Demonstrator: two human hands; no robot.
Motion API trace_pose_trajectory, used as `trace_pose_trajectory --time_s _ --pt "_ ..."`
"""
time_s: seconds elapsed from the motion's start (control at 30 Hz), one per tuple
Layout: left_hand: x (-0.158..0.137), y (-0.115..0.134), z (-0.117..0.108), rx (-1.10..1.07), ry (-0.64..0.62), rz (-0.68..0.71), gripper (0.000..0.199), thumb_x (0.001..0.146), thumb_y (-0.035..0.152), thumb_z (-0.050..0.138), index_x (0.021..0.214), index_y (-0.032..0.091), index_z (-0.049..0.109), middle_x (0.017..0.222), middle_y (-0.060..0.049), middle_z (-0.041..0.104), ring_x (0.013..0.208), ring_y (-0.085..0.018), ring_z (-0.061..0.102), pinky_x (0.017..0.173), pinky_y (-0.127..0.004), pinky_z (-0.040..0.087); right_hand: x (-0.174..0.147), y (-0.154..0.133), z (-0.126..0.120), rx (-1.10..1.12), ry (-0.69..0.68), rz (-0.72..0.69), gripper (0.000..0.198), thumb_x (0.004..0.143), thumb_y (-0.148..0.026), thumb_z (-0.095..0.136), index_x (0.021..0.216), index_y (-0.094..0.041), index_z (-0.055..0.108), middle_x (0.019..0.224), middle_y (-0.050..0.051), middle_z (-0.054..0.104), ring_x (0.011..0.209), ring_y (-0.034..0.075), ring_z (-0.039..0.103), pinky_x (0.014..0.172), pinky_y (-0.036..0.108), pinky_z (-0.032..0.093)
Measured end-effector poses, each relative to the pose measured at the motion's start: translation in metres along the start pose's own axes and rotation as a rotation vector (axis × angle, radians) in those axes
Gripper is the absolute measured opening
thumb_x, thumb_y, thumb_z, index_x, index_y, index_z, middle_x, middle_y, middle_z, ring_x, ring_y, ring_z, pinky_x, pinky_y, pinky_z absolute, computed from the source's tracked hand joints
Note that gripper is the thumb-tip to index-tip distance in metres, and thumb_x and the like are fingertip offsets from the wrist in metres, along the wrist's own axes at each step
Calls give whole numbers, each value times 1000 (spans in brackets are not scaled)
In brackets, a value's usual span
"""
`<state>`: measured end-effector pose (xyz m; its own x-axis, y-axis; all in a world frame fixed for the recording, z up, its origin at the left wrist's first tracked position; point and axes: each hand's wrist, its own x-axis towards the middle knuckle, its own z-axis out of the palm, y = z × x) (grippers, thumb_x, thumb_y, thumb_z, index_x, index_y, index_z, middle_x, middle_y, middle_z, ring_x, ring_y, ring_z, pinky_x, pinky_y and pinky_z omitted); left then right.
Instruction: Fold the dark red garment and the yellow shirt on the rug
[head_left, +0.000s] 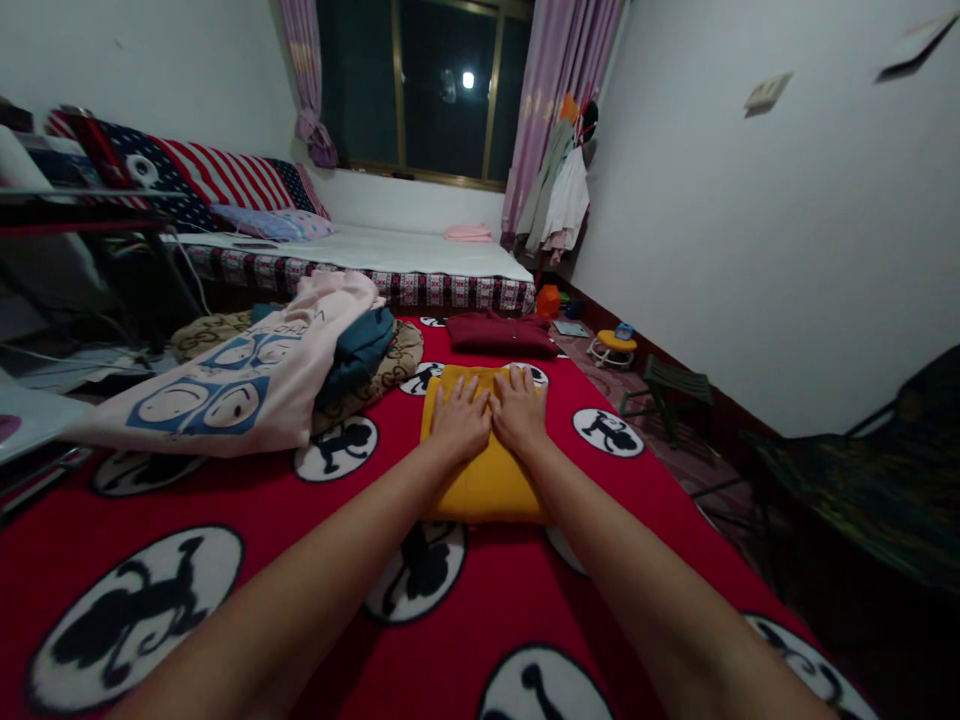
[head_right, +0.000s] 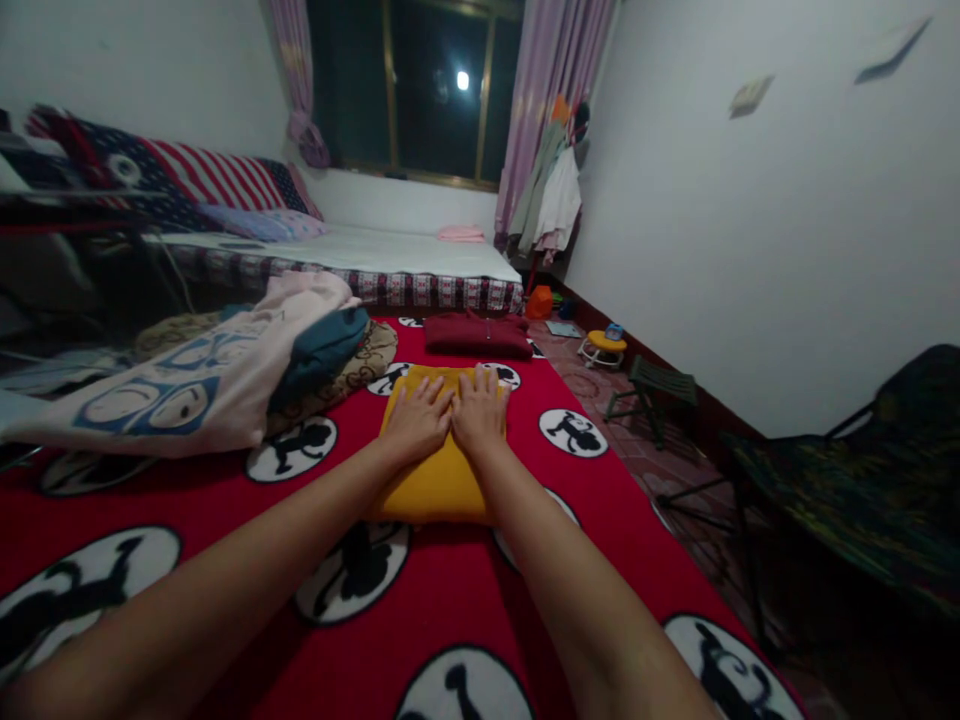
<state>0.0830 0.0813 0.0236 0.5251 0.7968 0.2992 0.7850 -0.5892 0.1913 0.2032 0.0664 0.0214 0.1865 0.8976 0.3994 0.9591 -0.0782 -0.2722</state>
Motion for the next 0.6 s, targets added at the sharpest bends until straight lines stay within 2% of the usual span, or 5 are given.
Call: trace_pose_trajectory --time_s 0.07,0.13,0.2,0.37,0.6 --pt "1 -7 14 -40 -69 -87 52 96 41 32 143 21 42 156 -9 27 143 -30 25 115 -54 19 0 5 10 -6 -112 71 48 95 -40 40 141 -26 46 156 8 27 144 34 14 110 62 12" --pt "1 -13 23 -68 -39 -138 55 95 46 34 144 22 41 157 -10 22 144 -30 20 116 -51 18 0 11 17 23 -110 111 54 95 -44 40 145 -24 38 158 10 22 145 34 13 111 60 14" --pt "-2 -17 25 -75 68 -229 58 93 47 40 145 21 40 158 -13 21 145 -31 17 116 -51 17 0 17 19 80 21 177 58 94 -41 43 146 -17 36 157 15 23 143 31 19 111 53 20" --pt "-7 -23 20 -177 324 -498 72 87 38 56 146 5 30 148 -25 34 138 -35 33 111 -48 32 -6 27 13 249 303 478 45 92 -34 43 127 -8 52 124 18 58 117 29 50 99 40 37" --pt "-5 -24 23 -235 539 -127 62 82 17 59 140 16 39 147 -16 38 140 -30 28 114 -49 28 -10 28 14 161 286 476 38 80 -36 63 113 -17 63 120 17 55 113 34 47 93 46 37"
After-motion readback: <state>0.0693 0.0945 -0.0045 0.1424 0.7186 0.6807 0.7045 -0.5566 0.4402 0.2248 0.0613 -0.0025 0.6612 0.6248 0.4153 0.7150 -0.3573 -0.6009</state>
